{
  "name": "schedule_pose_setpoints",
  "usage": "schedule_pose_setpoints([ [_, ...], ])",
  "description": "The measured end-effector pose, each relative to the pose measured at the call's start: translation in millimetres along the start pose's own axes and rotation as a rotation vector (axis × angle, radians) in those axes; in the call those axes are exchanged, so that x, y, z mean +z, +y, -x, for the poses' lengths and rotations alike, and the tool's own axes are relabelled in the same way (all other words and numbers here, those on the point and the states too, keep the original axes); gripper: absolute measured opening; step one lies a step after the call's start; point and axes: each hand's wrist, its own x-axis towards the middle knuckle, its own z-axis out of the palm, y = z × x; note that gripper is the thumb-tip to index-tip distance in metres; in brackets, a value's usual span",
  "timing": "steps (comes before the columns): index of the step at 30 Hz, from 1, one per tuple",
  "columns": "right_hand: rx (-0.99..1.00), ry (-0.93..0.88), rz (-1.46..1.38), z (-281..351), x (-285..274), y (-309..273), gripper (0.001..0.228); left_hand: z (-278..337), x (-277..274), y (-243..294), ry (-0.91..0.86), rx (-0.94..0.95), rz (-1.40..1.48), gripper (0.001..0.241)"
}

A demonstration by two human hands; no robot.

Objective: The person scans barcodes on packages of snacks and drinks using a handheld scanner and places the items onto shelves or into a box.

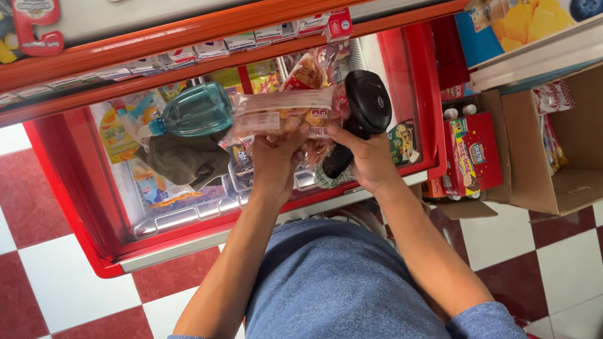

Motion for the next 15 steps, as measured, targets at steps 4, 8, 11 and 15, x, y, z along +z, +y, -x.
schedule_pose_setpoints([
  [4, -0.051, 0.042, 0.029, 8.2, 4.8, 9.2, 0.035, 1.0, 6.7, -2.2, 0.128, 0.202, -0.249, 0.036],
  [8, -0.034, 0.0, -0.012, 10.2, 3.2, 10.3, 0.043, -8.7, -4.9, -5.5, 0.056, 0.112, -0.292, 0.047],
  [11, -0.019, 0.018, -0.092, 7.7, -2.4, 17.4, 0.04, -14.8, -18.3, -10.3, -0.058, -0.108, -0.165, 0.042],
  [15, -0.014, 0.141, -0.201, 2.7, -4.8, 30.4, 0.033, -17.3, -13.7, -12.0, -0.068, -0.049, -0.093, 0.044],
])
